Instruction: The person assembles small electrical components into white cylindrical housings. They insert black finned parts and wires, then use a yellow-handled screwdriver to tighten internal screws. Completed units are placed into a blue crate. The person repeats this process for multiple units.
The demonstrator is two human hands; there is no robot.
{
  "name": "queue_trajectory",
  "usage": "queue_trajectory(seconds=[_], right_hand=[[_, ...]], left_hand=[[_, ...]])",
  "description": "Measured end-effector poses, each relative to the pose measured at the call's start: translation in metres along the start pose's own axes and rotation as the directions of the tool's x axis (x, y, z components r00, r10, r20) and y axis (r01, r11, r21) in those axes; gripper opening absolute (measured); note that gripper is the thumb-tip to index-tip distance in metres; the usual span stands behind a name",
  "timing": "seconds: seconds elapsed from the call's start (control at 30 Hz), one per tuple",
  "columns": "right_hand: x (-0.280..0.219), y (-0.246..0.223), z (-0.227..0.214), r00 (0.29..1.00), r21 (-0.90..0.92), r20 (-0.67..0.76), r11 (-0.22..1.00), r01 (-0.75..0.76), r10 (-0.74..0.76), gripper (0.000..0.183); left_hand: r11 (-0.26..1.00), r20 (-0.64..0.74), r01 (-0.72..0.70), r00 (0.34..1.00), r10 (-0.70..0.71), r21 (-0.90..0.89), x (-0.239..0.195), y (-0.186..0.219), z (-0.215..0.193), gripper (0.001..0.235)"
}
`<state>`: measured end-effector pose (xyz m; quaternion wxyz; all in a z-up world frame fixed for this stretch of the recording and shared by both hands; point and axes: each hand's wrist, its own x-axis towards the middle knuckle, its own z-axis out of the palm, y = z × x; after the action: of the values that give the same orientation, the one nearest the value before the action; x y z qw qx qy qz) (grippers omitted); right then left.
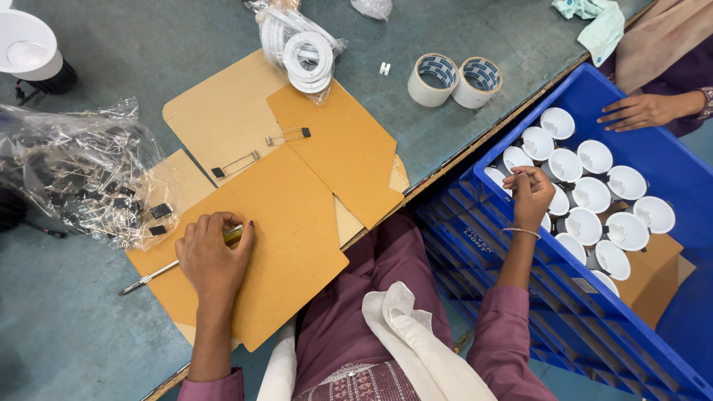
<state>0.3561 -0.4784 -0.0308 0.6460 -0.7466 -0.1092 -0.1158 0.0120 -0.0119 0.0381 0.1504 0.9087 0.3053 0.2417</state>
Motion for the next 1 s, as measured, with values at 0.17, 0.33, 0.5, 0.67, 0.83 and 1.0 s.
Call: queue_trajectory(seconds=[0.17, 0.33, 0.5, 0.67, 0.83, 1.0], right_hand=[[-0.001, -0.015, 0.006, 0.999, 0.04, -0.041, 0.998, 0.038, -0.036, 0.015], [-0.027, -0.071, 0.063, 0.975, 0.127, -0.168, 0.978, 0.166, -0.144, 0.014], [-0.086, -0.131, 0.181, 0.897, 0.129, 0.33, 0.956, 0.264, -0.293, 0.019], [-0.115, -0.16, 0.253, 0.655, 0.03, 0.685, 0.911, 0.411, -0.318, 0.049], [-0.122, -0.148, 0.26, 0.597, -0.14, 0.734, 0.787, 0.601, -0.324, 0.053], [-0.121, -0.127, 0.262, 0.594, -0.122, 0.729, 0.79, 0.601, -0.34, 0.052]], left_hand=[[1.0, -0.022, -0.023, 0.999, 0.023, -0.007, 0.0, -0.002, 0.0, 0.022], [1.0, -0.033, -0.009, 0.999, 0.009, 0.009, 0.0, -0.002, 0.004, 0.022], [1.0, -0.036, -0.012, 0.999, 0.013, 0.013, 0.0, 0.0, 0.003, 0.022], [1.0, -0.03, -0.006, 1.0, 0.006, 0.001, 0.0, 0.004, 0.0, 0.022], [0.998, -0.016, -0.009, 1.0, 0.01, 0.059, -0.002, 0.002, 0.007, 0.022], [0.987, -0.011, -0.03, 0.999, 0.032, 0.157, -0.009, -0.016, 0.02, 0.024]])
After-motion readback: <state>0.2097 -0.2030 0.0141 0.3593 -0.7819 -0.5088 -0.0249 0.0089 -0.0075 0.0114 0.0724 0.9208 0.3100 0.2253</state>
